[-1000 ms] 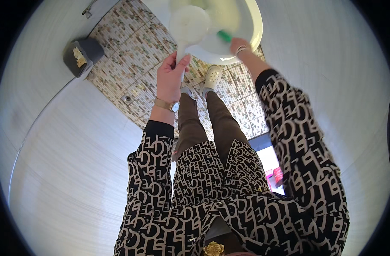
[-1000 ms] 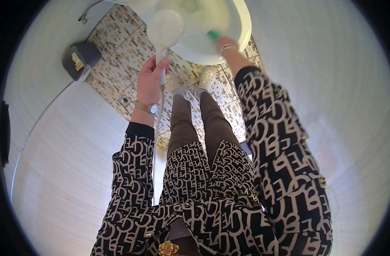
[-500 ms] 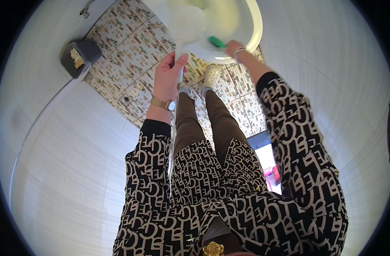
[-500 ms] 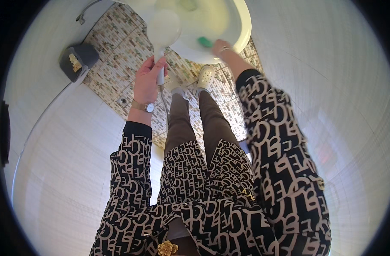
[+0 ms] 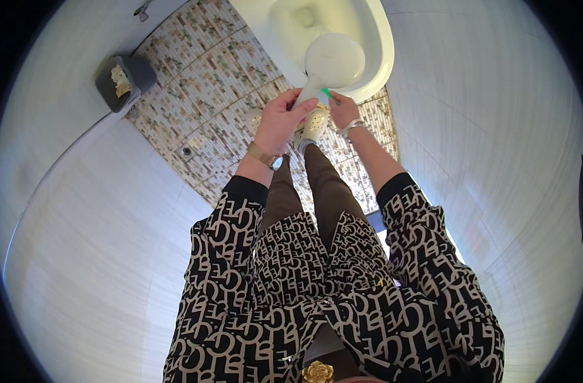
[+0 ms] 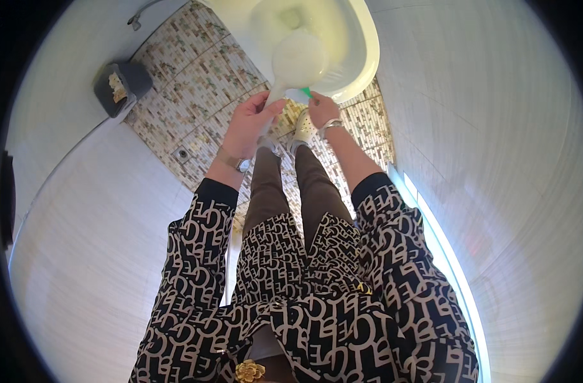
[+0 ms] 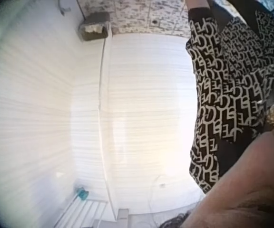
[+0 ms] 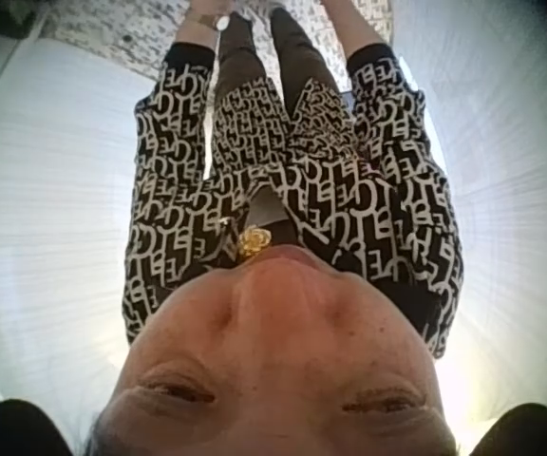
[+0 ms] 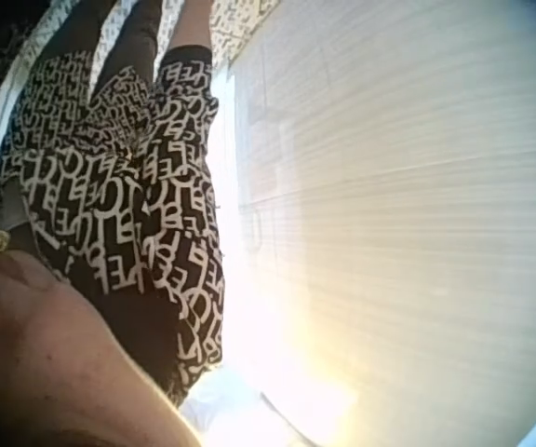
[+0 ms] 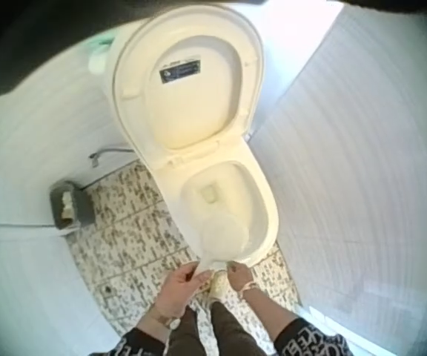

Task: Clean the toilet and shower floor in a bathroom.

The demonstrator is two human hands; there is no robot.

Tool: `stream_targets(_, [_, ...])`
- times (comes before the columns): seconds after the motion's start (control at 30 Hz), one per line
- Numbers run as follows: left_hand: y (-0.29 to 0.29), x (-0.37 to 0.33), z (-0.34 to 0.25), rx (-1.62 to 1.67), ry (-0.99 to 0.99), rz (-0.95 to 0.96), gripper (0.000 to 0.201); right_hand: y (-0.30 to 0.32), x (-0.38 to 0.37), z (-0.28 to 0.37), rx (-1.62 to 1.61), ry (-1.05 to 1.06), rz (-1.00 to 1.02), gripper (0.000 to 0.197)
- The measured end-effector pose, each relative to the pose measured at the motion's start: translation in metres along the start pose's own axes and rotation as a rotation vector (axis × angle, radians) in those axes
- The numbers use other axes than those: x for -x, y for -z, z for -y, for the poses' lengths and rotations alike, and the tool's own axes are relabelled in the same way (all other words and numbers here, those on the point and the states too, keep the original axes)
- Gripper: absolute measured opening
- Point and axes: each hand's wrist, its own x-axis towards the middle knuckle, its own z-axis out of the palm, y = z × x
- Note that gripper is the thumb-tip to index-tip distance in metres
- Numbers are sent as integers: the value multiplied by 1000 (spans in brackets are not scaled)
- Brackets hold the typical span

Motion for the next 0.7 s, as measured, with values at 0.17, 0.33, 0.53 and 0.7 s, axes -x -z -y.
stream_targets(0.17, [-1,-1,-1,-20,-19,37,30,93,-43,-47,784,-3,7,32])
stream_targets(0.33, [-3,-2,2,-43,-15,31,31,97,-17,-61,671,3,-210,35])
stream_targets(0.53, [16,-5,2,-67,-66,-13,33,-43,40,-5,-326,23,-306,36])
stream_targets(0.7, [39,0,-6,-80,-65,-44,31,-30,33,-14,-152,-21,-216,35])
